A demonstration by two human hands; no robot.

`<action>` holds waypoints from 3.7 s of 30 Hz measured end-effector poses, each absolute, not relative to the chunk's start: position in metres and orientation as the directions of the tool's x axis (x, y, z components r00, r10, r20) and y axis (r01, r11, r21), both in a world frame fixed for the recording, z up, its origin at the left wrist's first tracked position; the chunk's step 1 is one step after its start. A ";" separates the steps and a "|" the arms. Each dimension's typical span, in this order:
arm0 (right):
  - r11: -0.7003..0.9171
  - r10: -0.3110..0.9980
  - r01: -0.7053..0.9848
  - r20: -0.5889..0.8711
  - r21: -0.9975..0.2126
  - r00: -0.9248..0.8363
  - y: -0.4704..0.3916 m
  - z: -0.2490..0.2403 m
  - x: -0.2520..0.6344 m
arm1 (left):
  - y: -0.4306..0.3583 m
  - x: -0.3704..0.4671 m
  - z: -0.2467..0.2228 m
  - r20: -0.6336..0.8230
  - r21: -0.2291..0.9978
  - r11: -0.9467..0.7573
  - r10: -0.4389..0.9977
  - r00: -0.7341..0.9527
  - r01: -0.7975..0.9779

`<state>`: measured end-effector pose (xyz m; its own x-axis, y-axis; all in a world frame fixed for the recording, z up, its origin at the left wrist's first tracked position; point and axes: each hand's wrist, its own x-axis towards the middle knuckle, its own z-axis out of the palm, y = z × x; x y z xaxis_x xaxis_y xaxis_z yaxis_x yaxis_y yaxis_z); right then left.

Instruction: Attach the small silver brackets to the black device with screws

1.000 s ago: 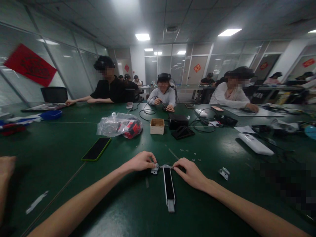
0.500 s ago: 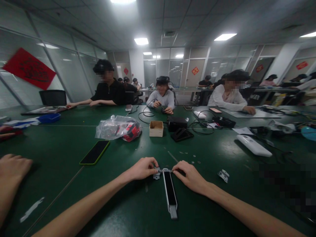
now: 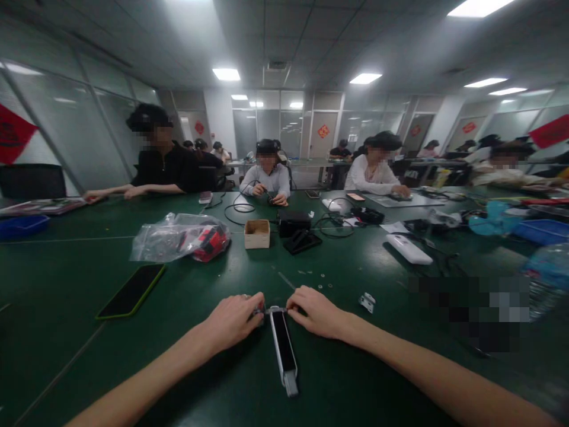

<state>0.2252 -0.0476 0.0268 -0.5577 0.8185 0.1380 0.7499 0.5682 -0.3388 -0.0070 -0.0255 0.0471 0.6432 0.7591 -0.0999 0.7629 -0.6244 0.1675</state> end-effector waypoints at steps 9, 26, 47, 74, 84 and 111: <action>0.127 0.972 0.992 -0.201 0.006 -0.123 -0.040 0.107 0.312 | -0.028 -0.003 0.050 -0.066 0.099 -0.669 0.734 0.676 0.737; 0.356 0.852 0.885 -0.285 -0.301 -0.440 -0.028 0.078 0.294 | -0.028 -0.002 0.046 -0.028 0.098 -0.689 0.719 0.694 0.718; 0.475 0.852 0.676 0.102 -0.564 -0.513 -0.044 0.022 0.236 | -0.033 0.001 0.051 -0.071 0.049 -0.674 0.734 0.675 0.737; 0.441 0.892 0.658 0.220 -0.610 -0.394 -0.053 0.009 0.224 | -0.027 -0.002 0.032 0.016 0.175 -0.673 0.732 0.681 0.719; 0.418 0.907 0.698 0.216 -0.581 -0.363 -0.048 -0.001 0.229 | -0.025 -0.003 0.016 0.133 0.278 -0.671 0.735 0.665 0.687; 0.462 0.887 0.850 0.144 -0.254 -0.439 -0.013 0.049 0.289 | -0.022 -0.006 0.010 0.155 0.288 -0.683 0.725 0.671 0.671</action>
<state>0.2885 -0.0134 0.0487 -0.4388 0.8869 0.1442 0.8498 0.4618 -0.2543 -0.0057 -0.0224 0.0100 0.6709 0.7251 0.1554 0.6712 -0.6829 0.2884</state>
